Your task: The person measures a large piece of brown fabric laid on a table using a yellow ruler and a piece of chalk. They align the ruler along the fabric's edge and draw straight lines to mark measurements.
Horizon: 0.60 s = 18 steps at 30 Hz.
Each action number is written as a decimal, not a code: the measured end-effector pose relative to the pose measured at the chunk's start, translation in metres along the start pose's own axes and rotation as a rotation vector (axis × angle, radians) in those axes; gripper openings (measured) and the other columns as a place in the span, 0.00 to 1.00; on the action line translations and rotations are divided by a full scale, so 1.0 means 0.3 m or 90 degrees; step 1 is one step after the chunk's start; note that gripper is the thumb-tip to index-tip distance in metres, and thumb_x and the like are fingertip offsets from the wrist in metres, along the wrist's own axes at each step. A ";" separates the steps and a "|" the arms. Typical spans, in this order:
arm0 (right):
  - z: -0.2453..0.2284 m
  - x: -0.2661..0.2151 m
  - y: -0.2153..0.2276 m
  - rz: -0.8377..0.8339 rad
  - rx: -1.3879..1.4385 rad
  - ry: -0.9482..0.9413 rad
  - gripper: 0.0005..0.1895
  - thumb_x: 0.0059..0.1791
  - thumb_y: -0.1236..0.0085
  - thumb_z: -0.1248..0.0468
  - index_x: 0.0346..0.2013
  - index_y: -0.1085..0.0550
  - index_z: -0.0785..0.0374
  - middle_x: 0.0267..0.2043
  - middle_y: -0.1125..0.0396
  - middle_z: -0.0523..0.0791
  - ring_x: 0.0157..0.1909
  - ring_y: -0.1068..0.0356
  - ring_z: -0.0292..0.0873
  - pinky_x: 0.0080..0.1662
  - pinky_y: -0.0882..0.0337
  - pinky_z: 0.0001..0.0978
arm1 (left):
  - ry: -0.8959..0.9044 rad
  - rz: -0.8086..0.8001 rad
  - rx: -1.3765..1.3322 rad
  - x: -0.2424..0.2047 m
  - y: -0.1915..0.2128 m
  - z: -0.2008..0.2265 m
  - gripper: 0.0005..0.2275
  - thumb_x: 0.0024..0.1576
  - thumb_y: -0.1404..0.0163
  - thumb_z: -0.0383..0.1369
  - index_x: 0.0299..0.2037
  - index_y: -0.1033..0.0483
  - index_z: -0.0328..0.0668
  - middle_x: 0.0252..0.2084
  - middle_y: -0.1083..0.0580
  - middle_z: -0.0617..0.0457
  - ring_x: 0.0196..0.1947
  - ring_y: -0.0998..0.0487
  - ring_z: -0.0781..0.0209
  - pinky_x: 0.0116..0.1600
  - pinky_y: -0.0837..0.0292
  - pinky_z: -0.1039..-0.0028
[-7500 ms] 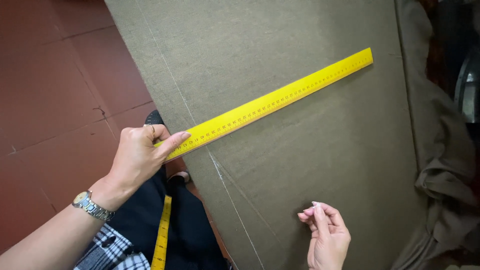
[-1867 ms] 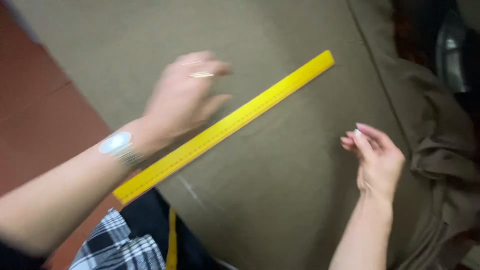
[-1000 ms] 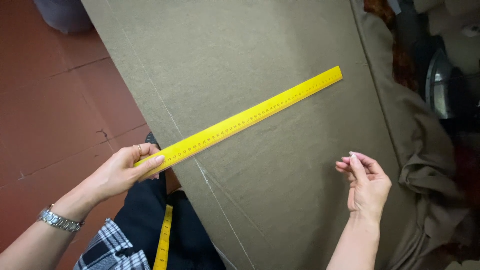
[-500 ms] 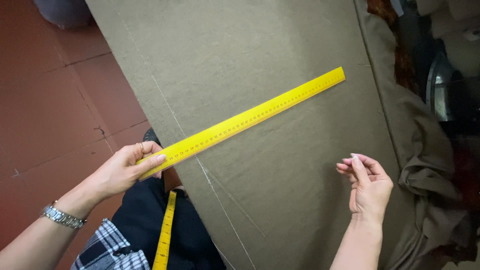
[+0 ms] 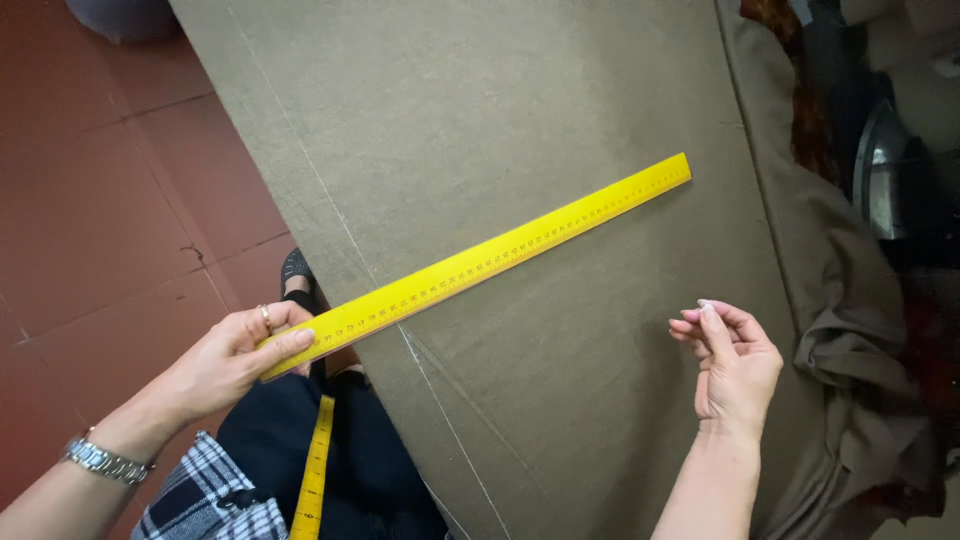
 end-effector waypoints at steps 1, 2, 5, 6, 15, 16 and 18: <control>0.000 -0.003 0.000 0.001 -0.006 -0.002 0.06 0.51 0.44 0.70 0.43 0.29 0.66 0.34 0.30 0.53 0.35 0.24 0.47 0.41 0.20 0.35 | 0.004 0.001 0.000 -0.010 0.001 -0.007 0.10 0.55 0.49 0.29 0.33 0.18 0.29 0.18 0.20 0.41 0.19 0.26 0.60 0.28 0.29 0.71; 0.004 -0.002 0.005 0.001 -0.007 -0.004 0.06 0.51 0.44 0.70 0.43 0.29 0.66 0.34 0.30 0.53 0.35 0.24 0.47 0.41 0.20 0.35 | 0.005 0.001 -0.001 -0.012 0.001 -0.012 0.10 0.55 0.49 0.29 0.33 0.18 0.29 0.18 0.20 0.41 0.19 0.26 0.60 0.28 0.29 0.71; 0.014 0.000 0.011 -0.002 0.004 -0.011 0.07 0.51 0.44 0.70 0.44 0.29 0.66 0.35 0.30 0.53 0.36 0.24 0.48 0.42 0.20 0.36 | 0.005 0.005 -0.009 -0.016 0.005 -0.022 0.10 0.56 0.50 0.30 0.33 0.18 0.28 0.17 0.22 0.41 0.19 0.27 0.60 0.29 0.29 0.70; 0.012 -0.003 0.009 -0.002 0.006 -0.010 0.07 0.51 0.44 0.70 0.43 0.29 0.66 0.35 0.30 0.53 0.36 0.24 0.48 0.42 0.20 0.36 | 0.004 0.007 -0.007 -0.017 0.007 -0.025 0.10 0.56 0.50 0.30 0.34 0.18 0.28 0.18 0.21 0.40 0.20 0.27 0.60 0.29 0.29 0.70; -0.058 -0.048 -0.042 0.007 -0.044 -0.035 0.04 0.51 0.45 0.69 0.40 0.28 0.66 0.33 0.30 0.49 0.32 0.27 0.42 0.40 0.20 0.27 | 0.190 0.003 0.067 -0.032 0.011 -0.049 0.11 0.55 0.51 0.34 0.35 0.17 0.37 0.37 0.18 0.46 0.44 0.19 0.58 0.43 0.27 0.73; -0.061 -0.051 -0.044 0.013 -0.049 -0.039 0.04 0.51 0.45 0.69 0.39 0.28 0.66 0.33 0.30 0.49 0.32 0.26 0.42 0.40 0.20 0.27 | 0.194 0.004 0.081 -0.037 0.010 -0.042 0.11 0.55 0.51 0.35 0.34 0.17 0.38 0.38 0.18 0.47 0.46 0.18 0.58 0.41 0.27 0.74; -0.055 -0.051 -0.039 0.012 -0.047 -0.040 0.04 0.51 0.45 0.69 0.40 0.28 0.66 0.33 0.30 0.49 0.32 0.27 0.42 0.41 0.20 0.27 | 0.205 0.005 0.087 -0.043 0.013 -0.038 0.11 0.55 0.51 0.35 0.35 0.17 0.38 0.39 0.17 0.47 0.46 0.18 0.58 0.43 0.26 0.74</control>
Point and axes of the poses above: each hand's wrist, its own x-axis towards the middle knuckle, its own y-axis out of the back of the hand, z = x × y, the point moved 4 cm from there along x, towards the middle knuckle
